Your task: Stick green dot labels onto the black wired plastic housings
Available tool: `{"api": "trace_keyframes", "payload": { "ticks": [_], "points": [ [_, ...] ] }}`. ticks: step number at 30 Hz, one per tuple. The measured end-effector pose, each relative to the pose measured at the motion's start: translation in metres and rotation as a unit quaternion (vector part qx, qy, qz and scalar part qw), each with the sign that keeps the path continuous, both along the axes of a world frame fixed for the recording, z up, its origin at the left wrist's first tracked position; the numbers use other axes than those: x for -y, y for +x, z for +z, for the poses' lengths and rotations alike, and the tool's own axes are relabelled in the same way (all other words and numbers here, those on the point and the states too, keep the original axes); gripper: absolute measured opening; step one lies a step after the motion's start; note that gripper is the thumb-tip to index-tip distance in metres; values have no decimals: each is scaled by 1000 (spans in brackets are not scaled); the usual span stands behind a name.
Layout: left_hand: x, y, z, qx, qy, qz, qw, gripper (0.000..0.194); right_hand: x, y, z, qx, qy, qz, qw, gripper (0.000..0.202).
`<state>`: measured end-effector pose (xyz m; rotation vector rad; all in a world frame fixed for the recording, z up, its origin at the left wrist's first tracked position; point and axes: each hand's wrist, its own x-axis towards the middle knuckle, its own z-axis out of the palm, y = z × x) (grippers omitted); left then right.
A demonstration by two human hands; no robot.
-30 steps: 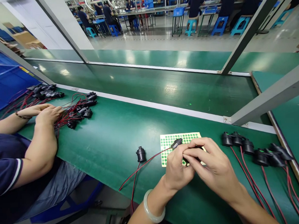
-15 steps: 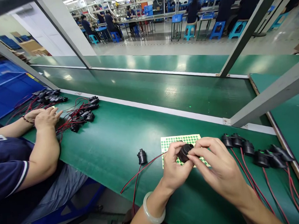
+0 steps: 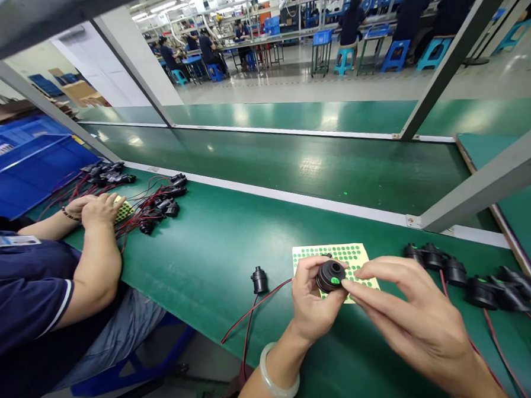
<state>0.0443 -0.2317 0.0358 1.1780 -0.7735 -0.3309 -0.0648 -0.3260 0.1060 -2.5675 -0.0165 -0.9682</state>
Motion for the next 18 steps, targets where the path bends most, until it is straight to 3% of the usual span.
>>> {"api": "trace_keyframes", "payload": {
  "ticks": [9, 18],
  "points": [
    [-1, 0, 2, -47, -43, -30, 998, 32, -1, 6, -8, 2, -62, 21, 998, 32],
    [-1, 4, 8, -123, -49, -39, 990, 33, 2, 1, 1, 15, -11, 5, 1000, 26]
  ]
}}
